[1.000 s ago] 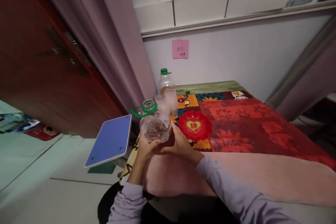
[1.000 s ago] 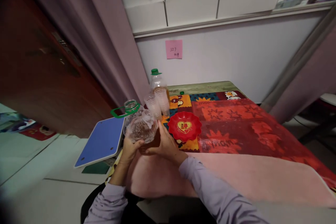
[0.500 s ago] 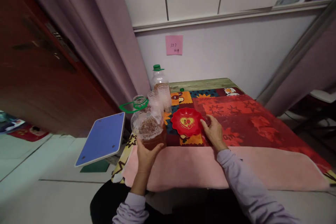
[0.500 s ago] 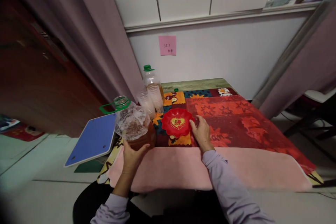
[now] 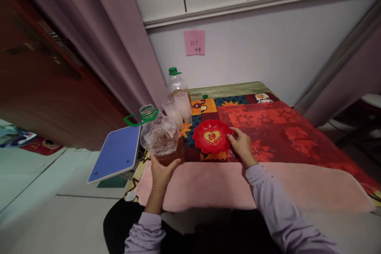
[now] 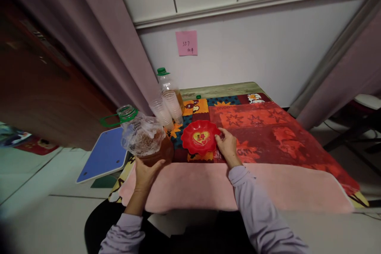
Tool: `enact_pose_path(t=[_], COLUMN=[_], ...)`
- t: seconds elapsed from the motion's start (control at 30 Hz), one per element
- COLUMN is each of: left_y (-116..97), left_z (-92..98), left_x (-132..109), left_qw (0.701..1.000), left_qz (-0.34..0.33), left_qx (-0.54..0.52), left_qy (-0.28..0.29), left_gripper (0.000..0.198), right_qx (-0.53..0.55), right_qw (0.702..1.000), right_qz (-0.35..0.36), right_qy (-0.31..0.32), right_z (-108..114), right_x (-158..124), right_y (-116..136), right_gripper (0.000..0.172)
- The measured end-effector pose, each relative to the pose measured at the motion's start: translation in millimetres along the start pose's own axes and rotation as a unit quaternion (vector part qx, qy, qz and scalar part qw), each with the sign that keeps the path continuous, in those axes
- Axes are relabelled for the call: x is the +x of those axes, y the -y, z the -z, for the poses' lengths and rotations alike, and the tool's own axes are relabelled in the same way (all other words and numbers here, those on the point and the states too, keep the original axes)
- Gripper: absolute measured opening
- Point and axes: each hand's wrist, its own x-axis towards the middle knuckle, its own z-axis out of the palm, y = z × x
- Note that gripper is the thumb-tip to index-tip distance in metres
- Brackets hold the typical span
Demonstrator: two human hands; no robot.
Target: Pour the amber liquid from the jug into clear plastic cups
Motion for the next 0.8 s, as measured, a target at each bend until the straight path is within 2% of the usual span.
enact_pose_path(t=[0.2, 0.33, 0.43, 0.5, 0.7, 0.8], left_y=[0.4, -1.4, -6.0, -8.8, -7.6, -3.9], left_z=[-0.4, -0.3, -0.3, -0.5, -0.6, -0.3], left_x=[0.0, -1.2, -2.2, -2.5, -1.6, -0.5], left_qw=[1.000, 1.000, 1.000, 1.000, 1.000, 1.000], left_qz=[-0.017, -0.008, -0.011, -0.018, -0.013, -0.013], left_qx=[-0.004, -0.003, -0.005, -0.013, -0.019, -0.022], left_qy=[0.002, 0.007, 0.004, 0.006, 0.006, 0.009], left_gripper=[0.111, 0.110, 0.109, 0.111, 0.108, 0.111], right_qx=[0.062, 0.141, 0.136, 0.106, -0.035, -0.038], right_qw=[0.998, 0.987, 0.982, 0.987, 0.999, 0.999], right_qz=[0.004, -0.018, -0.026, -0.028, -0.001, 0.010], right_qy=[-0.006, -0.078, -0.126, -0.116, -0.007, 0.001], right_z=[-3.5, 2.1, 12.1, 16.3, 7.2, 2.5], right_x=[-4.8, -2.4, 1.6, 2.5, -6.6, -9.2], right_y=[5.5, 6.8, 1.5, -3.2, -5.7, -4.1], right_gripper=[0.058, 0.065, 0.065, 0.061, 0.048, 0.050])
